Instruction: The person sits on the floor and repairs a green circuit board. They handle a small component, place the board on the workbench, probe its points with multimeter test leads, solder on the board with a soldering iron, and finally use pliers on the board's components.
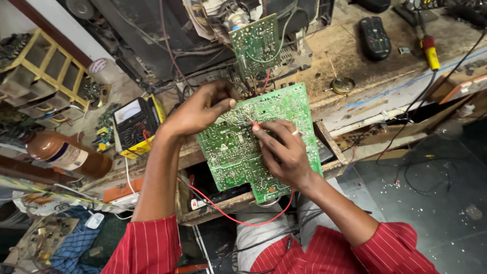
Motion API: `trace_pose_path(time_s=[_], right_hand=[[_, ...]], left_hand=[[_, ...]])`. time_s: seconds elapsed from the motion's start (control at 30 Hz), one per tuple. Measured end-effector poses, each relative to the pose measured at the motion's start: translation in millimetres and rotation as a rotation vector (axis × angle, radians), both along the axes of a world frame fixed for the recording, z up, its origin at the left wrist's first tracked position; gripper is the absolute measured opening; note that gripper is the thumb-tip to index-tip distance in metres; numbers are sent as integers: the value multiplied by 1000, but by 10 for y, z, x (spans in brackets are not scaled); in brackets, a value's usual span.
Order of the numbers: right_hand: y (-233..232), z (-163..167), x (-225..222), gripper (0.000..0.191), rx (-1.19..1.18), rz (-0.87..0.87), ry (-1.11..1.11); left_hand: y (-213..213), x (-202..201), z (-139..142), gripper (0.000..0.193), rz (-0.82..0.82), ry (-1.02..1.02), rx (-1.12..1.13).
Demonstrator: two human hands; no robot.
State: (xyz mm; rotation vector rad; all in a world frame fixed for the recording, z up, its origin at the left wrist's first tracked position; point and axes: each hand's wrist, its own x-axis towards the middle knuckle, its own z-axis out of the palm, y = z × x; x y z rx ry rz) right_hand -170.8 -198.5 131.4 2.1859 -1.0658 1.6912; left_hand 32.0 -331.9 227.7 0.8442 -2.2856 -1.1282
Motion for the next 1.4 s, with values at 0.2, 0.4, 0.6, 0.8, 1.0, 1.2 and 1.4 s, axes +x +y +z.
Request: trace_pose_path(time_s=[0.2,0.4,0.6,0.8,1.0,1.2,1.4], right_hand=[[366,-361,-308,47,-16,-77,-47],[1083,-783,-725,47,218,173,135],[1330,-923,-1254,45,259,196,265],[571,-495,-3104,12,-95,-687,228],[-390,-67,-4384,32,60,-509,38],[-800,-154,-4479,29,195,-541,188],[-979,-395,-4502,27,24,-503,83]], left_hand=[[-4,-19,22,23,-10,-33,-34],[24,17,40,28,12,-54,-7],[-12,23,6,30,-12,-59,27],[-27,8,16,31,-31,-83,-2],[-28,8,32,32,-20,-107,-30],[-64,20,-2,32,-4,-123,-32],[-71,13,-13,30,-58,-56,0]])
